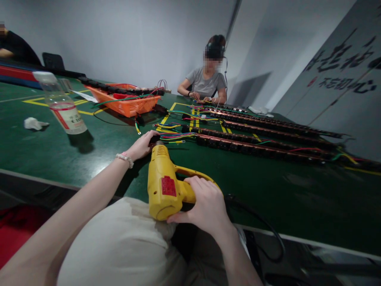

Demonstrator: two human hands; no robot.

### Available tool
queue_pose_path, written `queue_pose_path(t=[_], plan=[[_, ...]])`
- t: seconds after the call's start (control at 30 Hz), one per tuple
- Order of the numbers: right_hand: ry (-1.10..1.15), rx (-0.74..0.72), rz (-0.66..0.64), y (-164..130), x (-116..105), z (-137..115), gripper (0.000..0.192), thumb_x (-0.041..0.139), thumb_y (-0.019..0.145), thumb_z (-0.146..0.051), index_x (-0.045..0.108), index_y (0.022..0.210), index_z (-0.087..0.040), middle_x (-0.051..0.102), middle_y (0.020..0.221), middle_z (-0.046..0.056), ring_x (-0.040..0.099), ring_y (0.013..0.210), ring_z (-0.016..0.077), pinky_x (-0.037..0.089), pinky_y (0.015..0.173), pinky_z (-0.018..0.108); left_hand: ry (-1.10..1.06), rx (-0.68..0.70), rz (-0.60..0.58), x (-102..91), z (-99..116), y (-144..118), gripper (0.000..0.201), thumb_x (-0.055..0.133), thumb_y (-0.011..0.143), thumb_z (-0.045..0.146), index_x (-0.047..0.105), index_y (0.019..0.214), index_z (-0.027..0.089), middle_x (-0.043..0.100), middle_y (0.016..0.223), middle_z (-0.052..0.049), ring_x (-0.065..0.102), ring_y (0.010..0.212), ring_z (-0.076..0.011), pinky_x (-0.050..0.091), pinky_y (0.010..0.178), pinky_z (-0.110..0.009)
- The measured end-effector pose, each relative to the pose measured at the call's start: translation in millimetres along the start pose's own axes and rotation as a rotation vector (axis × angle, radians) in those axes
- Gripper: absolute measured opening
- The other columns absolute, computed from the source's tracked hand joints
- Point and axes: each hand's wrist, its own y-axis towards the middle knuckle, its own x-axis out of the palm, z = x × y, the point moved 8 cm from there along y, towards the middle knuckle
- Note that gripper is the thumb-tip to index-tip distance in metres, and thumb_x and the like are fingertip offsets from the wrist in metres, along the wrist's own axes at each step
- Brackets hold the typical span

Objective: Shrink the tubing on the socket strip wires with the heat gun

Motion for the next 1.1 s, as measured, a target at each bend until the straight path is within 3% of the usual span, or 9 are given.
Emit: queue_pose_path(t=[0.17, 0.43, 0.63, 0.93, 1.1], plan=[[-0.056, -0.027, 0.023, -1, -6, 10, 0.083, 0.062, 0.051, -0.087, 0.062, 0.097, -0.018, 0.070, 0.092, 0.008, 0.066, 0.085, 0.0258, 0.045, 0.076, 0.035, 0.011, 0.030, 0.009, 0.5, -1, 1, 0.045, 0.052, 0.077, 0.023, 0.049, 0.121, 0.017, 0.058, 0.118, -0.011, 0.056, 0.113, -0.0261, 0.043, 0.101, -0.042], [-0.177, 0.017, 0.050, -8, -23, 35, 0.068, 0.063, 0.064, -0.078, 0.063, 0.095, -0.017, 0.071, 0.089, 0.008, 0.067, 0.083, 0.0253, 0.044, 0.072, 0.034, 0.026, 0.030, 0.013, -0.7, 0, 0, 0.043, 0.056, 0.081, 0.032, 0.050, 0.121, 0.017, 0.058, 0.117, -0.011, 0.057, 0.111, -0.0264, 0.046, 0.098, -0.043], [-0.243, 0.033, 0.082, -16, -30, 51, 0.071, 0.061, 0.064, -0.079, 0.063, 0.097, -0.017, 0.072, 0.093, 0.010, 0.067, 0.083, 0.0262, 0.045, 0.074, 0.034, 0.035, 0.036, 0.016, -0.7, 0, 0, 0.044, 0.055, 0.082, 0.033, 0.050, 0.122, 0.017, 0.058, 0.117, -0.010, 0.057, 0.111, -0.0258, 0.045, 0.099, -0.041], [-0.291, 0.105, 0.193, -27, -27, 32, 0.073, 0.063, 0.063, -0.078, 0.063, 0.099, -0.014, 0.068, 0.087, 0.009, 0.064, 0.081, 0.0262, 0.042, 0.074, 0.035, 0.030, 0.005, 0.000, 0.3, -3, 0, 0.044, 0.055, 0.082, 0.036, 0.049, 0.122, 0.018, 0.058, 0.118, -0.010, 0.058, 0.109, -0.0255, 0.047, 0.095, -0.040], [-0.233, 0.063, 0.198, -25, -20, 21, 0.072, 0.062, 0.064, -0.078, 0.062, 0.098, -0.015, 0.068, 0.087, 0.009, 0.063, 0.080, 0.0257, 0.041, 0.073, 0.035, 0.029, -0.004, 0.004, 0.4, -3, 0, 0.044, 0.054, 0.081, 0.036, 0.049, 0.122, 0.019, 0.058, 0.118, -0.010, 0.057, 0.109, -0.0260, 0.047, 0.094, -0.042]])
